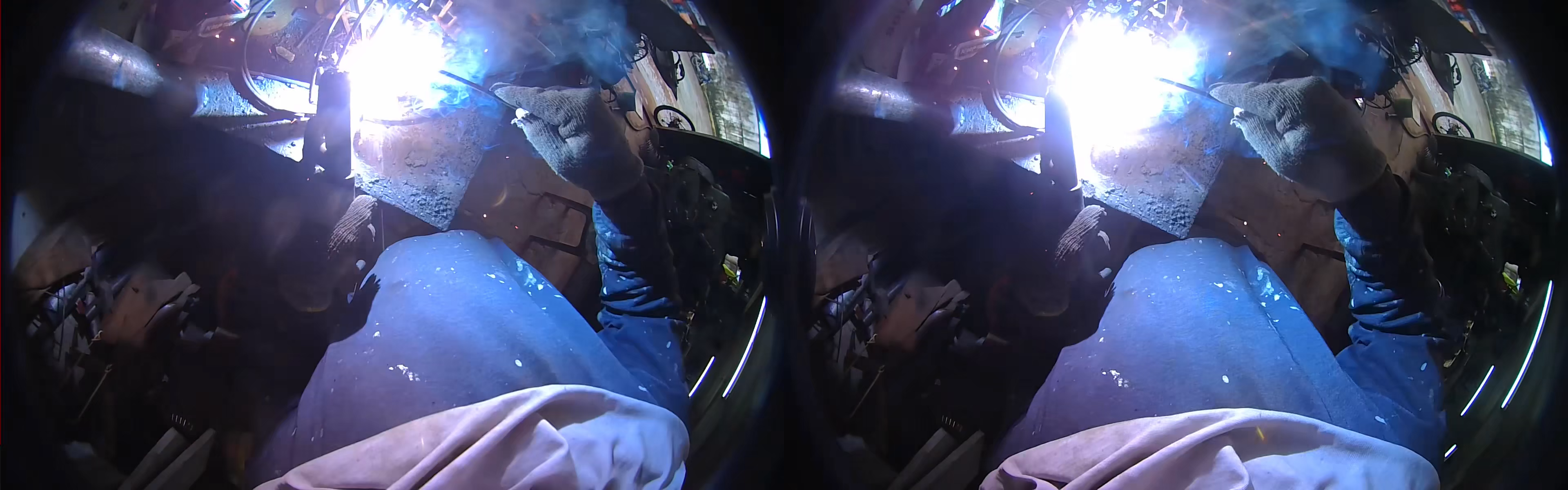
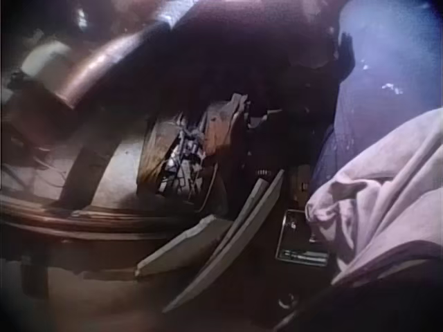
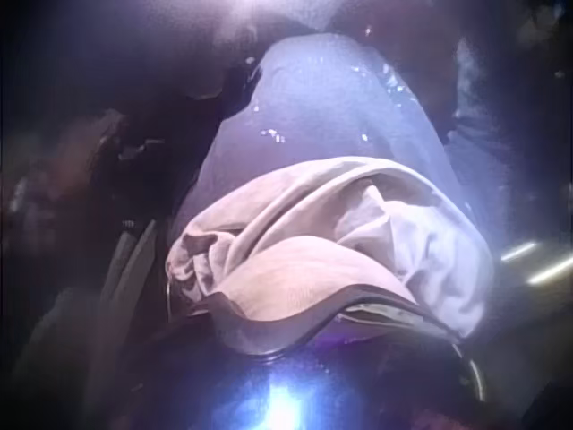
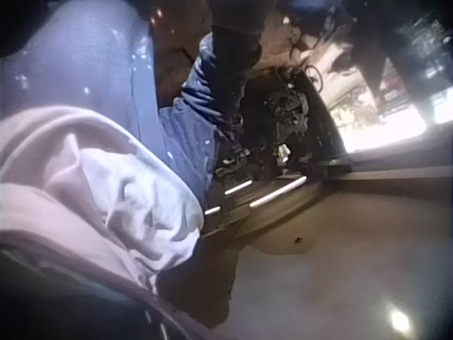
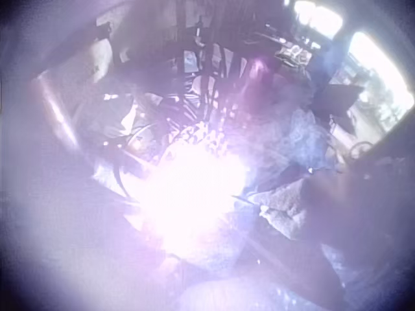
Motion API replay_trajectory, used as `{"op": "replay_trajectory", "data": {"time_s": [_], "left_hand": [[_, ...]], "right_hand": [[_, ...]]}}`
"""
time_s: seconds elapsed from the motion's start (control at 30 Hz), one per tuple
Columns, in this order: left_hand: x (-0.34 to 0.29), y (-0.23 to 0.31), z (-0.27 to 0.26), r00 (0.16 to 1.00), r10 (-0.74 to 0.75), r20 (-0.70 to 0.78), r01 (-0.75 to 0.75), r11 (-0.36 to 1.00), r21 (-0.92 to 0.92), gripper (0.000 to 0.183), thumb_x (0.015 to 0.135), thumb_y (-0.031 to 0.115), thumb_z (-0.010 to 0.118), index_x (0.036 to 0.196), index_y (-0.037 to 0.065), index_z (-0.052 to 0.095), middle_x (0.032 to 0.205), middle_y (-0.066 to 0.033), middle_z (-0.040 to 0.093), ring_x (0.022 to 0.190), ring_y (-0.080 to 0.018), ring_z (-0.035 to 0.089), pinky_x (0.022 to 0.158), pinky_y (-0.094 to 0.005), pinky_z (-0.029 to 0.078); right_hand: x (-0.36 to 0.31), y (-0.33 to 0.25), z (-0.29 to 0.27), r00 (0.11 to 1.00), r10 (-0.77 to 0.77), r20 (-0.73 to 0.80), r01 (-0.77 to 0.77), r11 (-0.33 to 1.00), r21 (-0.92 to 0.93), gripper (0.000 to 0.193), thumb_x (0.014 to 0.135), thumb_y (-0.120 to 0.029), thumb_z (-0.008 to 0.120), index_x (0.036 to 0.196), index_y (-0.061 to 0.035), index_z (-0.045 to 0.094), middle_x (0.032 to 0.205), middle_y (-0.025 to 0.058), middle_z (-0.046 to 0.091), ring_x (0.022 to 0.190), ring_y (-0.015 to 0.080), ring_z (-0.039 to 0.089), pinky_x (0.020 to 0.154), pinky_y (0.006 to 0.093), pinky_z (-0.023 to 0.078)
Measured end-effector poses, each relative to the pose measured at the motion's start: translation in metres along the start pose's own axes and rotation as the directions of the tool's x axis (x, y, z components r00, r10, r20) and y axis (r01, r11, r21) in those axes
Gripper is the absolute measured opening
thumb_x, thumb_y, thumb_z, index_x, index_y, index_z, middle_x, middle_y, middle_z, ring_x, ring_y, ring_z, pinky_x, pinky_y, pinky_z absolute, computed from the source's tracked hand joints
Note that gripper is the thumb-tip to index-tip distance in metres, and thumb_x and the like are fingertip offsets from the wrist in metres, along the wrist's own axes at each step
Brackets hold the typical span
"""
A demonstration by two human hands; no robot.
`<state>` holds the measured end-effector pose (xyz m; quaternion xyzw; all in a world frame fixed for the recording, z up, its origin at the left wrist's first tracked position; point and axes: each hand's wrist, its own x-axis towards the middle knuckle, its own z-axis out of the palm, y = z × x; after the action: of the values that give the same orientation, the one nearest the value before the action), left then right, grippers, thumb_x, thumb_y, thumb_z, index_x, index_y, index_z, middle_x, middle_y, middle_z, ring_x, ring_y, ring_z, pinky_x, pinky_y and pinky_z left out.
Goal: The person welds metal rods together onto a curved metal cage structure using a welding tool and then smooths the joints with a handheld power grinder.
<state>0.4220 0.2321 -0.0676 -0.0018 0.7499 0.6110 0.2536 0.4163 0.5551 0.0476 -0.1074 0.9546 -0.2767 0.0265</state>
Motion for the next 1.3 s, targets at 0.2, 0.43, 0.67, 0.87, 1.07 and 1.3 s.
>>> {"op": "replay_trajectory", "data": {"time_s": [0.2,0.43,0.67,0.87,1.07,1.3], "left_hand": [[-0.004,-0.002,-0.002,1.000,0.020,-0.024,-0.020,1.000,0.015,0.026,0.090,0.011,0.071,0.111,0.002,0.058,0.081,-0.0037,0.062,0.069,-0.0113,0.062,0.062,-0.0283,0.052],[-0.003,-0.019,0.002,0.921,0.351,-0.167,-0.293,0.909,0.297,0.026,0.090,0.010,0.070,0.111,0.001,0.057,0.081,-0.0039,0.062,0.068,-0.0112,0.062,0.062,-0.0283,0.052],[-0.003,-0.009,-0.016,0.988,0.110,0.105,-0.096,0.987,-0.131,0.025,0.092,0.004,0.067,0.114,0.000,0.056,0.080,-0.0021,0.062,0.064,-0.0080,0.060,0.060,-0.0262,0.052],[0.000,0.005,-0.001,0.995,-0.035,0.088,0.066,0.928,-0.368,0.018,0.087,0.005,0.071,0.094,0.005,0.055,0.071,0.0007,0.056,0.056,-0.0097,0.057,0.050,-0.0285,0.046],[0.003,0.007,-0.002,1.000,0.013,-0.002,-0.013,0.977,-0.211,0.020,0.088,0.014,0.072,0.094,0.004,0.055,0.067,-0.0026,0.059,0.057,-0.0100,0.060,0.050,-0.0304,0.046],[0.004,0.007,0.000,1.000,-0.021,0.014,0.022,0.998,-0.059,0.023,0.087,0.020,0.072,0.094,0.004,0.057,0.066,-0.0033,0.061,0.057,-0.0137,0.061,0.056,-0.0331,0.048]], "right_hand": [[-0.001,0.001,0.005,0.998,0.057,0.012,-0.056,0.997,-0.045,0.023,0.093,-0.016,0.070,0.115,-0.0162,0.075,0.099,0.0047,0.074,0.081,0.0180,0.068,0.074,0.0308,0.054],[-0.001,0.011,0.008,0.997,-0.015,0.074,0.043,0.917,-0.396,0.029,0.096,-0.006,0.066,0.124,-0.0111,0.072,0.096,0.0076,0.074,0.080,0.0168,0.071,0.071,0.0292,0.056],[0.005,-0.006,-0.003,0.999,0.020,0.030,-0.017,0.994,-0.111,0.031,0.095,-0.012,0.066,0.125,-0.0186,0.072,0.085,0.0118,0.073,0.071,0.0225,0.070,0.067,0.0351,0.056],[0.003,-0.005,-0.004,0.998,-0.049,0.026,0.054,0.979,-0.197,0.030,0.094,-0.008,0.065,0.124,-0.0123,0.072,0.083,0.0148,0.072,0.071,0.0265,0.071,0.067,0.0366,0.056],[0.005,-0.005,-0.005,0.994,-0.104,0.016,0.106,0.981,-0.163,0.031,0.095,-0.009,0.064,0.125,-0.0120,0.072,0.083,0.0142,0.072,0.069,0.0261,0.070,0.067,0.0369,0.056],[0.003,-0.004,-0.007,0.996,-0.057,0.062,0.066,0.987,-0.146,0.031,0.096,-0.009,0.063,0.126,-0.0125,0.072,0.084,0.0136,0.074,0.070,0.0232,0.071,0.068,0.0353,0.057]]}}
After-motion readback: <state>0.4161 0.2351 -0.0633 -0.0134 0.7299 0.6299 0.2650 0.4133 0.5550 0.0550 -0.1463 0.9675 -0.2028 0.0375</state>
